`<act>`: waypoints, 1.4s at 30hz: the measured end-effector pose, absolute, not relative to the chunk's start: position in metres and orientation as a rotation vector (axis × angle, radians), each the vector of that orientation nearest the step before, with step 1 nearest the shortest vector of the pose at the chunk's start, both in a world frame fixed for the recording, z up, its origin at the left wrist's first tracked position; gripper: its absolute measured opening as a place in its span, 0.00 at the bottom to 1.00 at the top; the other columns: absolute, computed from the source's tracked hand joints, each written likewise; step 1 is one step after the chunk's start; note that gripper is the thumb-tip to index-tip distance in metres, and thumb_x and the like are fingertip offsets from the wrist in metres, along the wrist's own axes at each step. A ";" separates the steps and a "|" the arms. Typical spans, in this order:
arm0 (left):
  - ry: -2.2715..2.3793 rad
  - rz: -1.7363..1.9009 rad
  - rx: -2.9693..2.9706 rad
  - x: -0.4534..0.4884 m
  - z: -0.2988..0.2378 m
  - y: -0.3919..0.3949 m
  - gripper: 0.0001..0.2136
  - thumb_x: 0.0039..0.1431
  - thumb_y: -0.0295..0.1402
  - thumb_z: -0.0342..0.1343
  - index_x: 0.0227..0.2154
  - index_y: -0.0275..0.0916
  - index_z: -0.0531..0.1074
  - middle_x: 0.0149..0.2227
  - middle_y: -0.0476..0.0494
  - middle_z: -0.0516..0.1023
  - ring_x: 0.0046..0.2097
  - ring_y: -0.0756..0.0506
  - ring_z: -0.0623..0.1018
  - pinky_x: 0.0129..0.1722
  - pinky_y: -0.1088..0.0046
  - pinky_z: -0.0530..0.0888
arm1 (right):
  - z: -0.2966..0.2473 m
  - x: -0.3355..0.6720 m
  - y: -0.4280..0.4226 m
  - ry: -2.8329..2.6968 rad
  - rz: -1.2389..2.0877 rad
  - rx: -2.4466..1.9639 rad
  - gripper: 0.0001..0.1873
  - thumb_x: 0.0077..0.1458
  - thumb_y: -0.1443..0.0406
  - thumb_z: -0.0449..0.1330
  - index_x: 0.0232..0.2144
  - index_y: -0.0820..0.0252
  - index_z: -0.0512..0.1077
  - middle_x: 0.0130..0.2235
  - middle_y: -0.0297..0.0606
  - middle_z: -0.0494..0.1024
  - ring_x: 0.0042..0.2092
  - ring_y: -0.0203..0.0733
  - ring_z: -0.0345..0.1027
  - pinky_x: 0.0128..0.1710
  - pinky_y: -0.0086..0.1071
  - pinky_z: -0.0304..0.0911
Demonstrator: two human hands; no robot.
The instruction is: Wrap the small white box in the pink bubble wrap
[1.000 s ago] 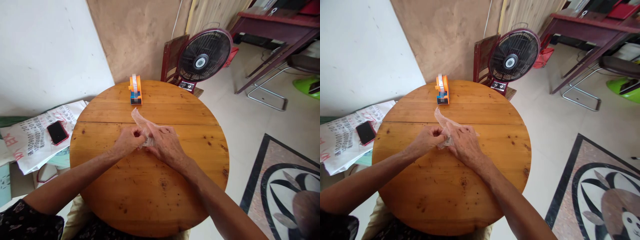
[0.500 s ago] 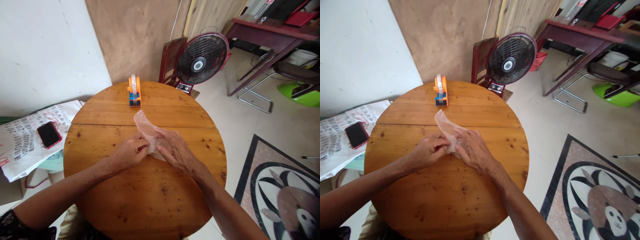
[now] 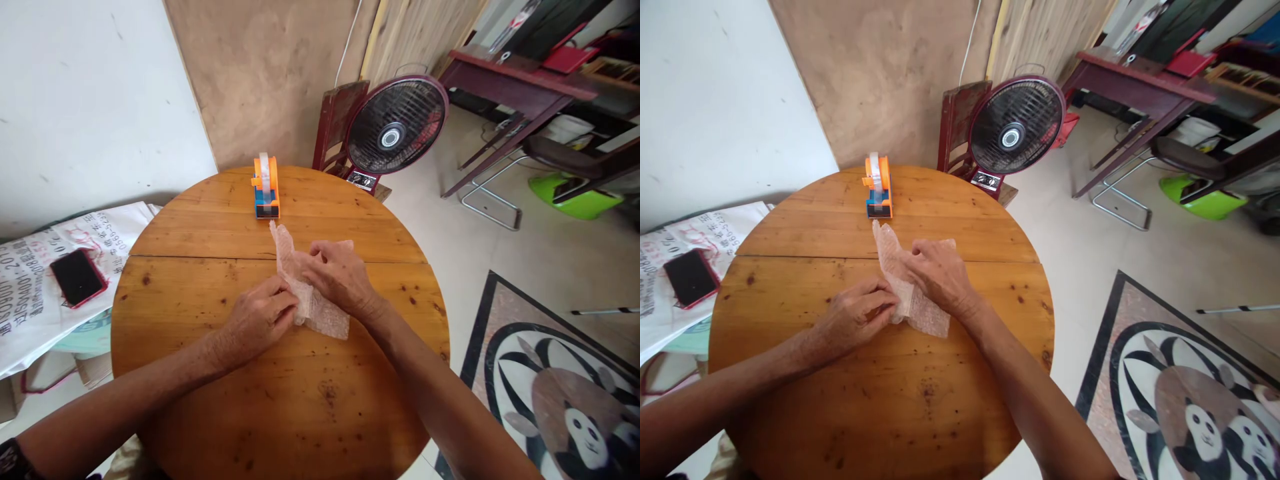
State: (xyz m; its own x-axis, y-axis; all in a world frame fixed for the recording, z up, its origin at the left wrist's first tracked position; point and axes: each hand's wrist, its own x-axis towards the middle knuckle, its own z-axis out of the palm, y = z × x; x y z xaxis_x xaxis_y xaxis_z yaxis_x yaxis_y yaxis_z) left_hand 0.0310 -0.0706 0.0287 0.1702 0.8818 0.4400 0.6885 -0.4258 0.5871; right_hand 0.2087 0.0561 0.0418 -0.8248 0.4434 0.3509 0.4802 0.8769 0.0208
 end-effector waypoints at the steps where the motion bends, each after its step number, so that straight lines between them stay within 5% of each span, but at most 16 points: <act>1: 1.506 1.124 2.194 0.031 0.028 -0.071 0.07 0.61 0.25 0.53 0.34 0.38 0.76 0.37 0.44 0.77 0.37 0.48 0.77 0.38 0.74 0.74 | 0.043 0.207 0.056 -2.722 -0.198 -0.612 0.14 0.64 0.64 0.56 0.50 0.48 0.74 0.45 0.38 0.76 0.40 0.41 0.67 0.40 0.35 0.57; 12: 1.482 1.186 2.282 0.032 0.025 -0.073 0.07 0.61 0.22 0.53 0.33 0.36 0.75 0.35 0.42 0.74 0.35 0.49 0.73 0.34 0.75 0.72 | 0.031 0.197 0.052 -2.544 -0.134 -0.635 0.14 0.66 0.62 0.55 0.30 0.55 0.78 0.37 0.36 0.75 0.32 0.34 0.62 0.32 0.29 0.54; 18: 1.484 1.224 2.339 0.031 0.021 -0.071 0.07 0.59 0.21 0.53 0.32 0.36 0.75 0.35 0.43 0.75 0.35 0.49 0.74 0.34 0.75 0.72 | 0.024 0.201 0.048 -2.411 -0.166 -0.637 0.14 0.66 0.63 0.55 0.30 0.57 0.77 0.36 0.37 0.75 0.31 0.33 0.63 0.31 0.28 0.55; 24: 1.481 1.241 2.286 0.032 0.022 -0.069 0.06 0.59 0.22 0.53 0.31 0.38 0.73 0.34 0.45 0.75 0.35 0.49 0.75 0.35 0.75 0.72 | 0.032 0.205 0.050 -2.569 -0.204 -0.580 0.12 0.65 0.65 0.56 0.46 0.49 0.76 0.49 0.37 0.78 0.34 0.34 0.68 0.30 0.28 0.56; 26: 1.519 1.221 2.231 0.034 0.024 -0.071 0.01 0.58 0.27 0.57 0.31 0.39 0.71 0.35 0.45 0.75 0.36 0.48 0.75 0.36 0.73 0.73 | 0.037 0.208 0.050 -2.618 -0.170 -0.557 0.11 0.64 0.64 0.56 0.43 0.48 0.77 0.51 0.35 0.77 0.33 0.34 0.68 0.30 0.28 0.57; 30: 1.715 1.131 2.075 0.042 0.026 -0.077 0.15 0.50 0.40 0.64 0.34 0.40 0.65 0.33 0.48 0.71 0.31 0.47 0.72 0.31 0.70 0.72 | 0.041 0.210 0.048 -2.594 -0.078 -0.537 0.11 0.63 0.66 0.56 0.37 0.51 0.79 0.52 0.38 0.77 0.33 0.35 0.68 0.32 0.30 0.59; 35: 1.808 1.302 1.682 0.042 0.019 -0.078 0.07 0.57 0.30 0.56 0.35 0.41 0.62 0.28 0.53 0.66 0.27 0.51 0.69 0.29 0.75 0.69 | 0.037 0.205 0.044 -2.556 -0.049 -0.615 0.10 0.61 0.68 0.56 0.35 0.54 0.79 0.49 0.39 0.78 0.33 0.36 0.68 0.34 0.31 0.60; 42: 1.819 1.497 1.613 0.025 0.016 -0.084 0.10 0.64 0.30 0.52 0.47 0.40 0.66 0.37 0.45 0.73 0.36 0.48 0.75 0.35 0.71 0.75 | 0.033 0.202 0.042 -2.535 0.000 -0.696 0.09 0.62 0.66 0.57 0.36 0.56 0.78 0.46 0.39 0.79 0.34 0.38 0.70 0.32 0.32 0.59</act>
State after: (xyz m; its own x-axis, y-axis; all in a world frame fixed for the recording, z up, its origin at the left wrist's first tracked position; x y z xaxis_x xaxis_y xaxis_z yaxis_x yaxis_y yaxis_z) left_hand 0.0249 -0.0840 0.0163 -0.3342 0.8533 0.4003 0.5568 -0.1639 0.8143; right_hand 0.2020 0.0417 0.0331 -0.7400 0.4780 0.4732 0.4780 0.8687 -0.1301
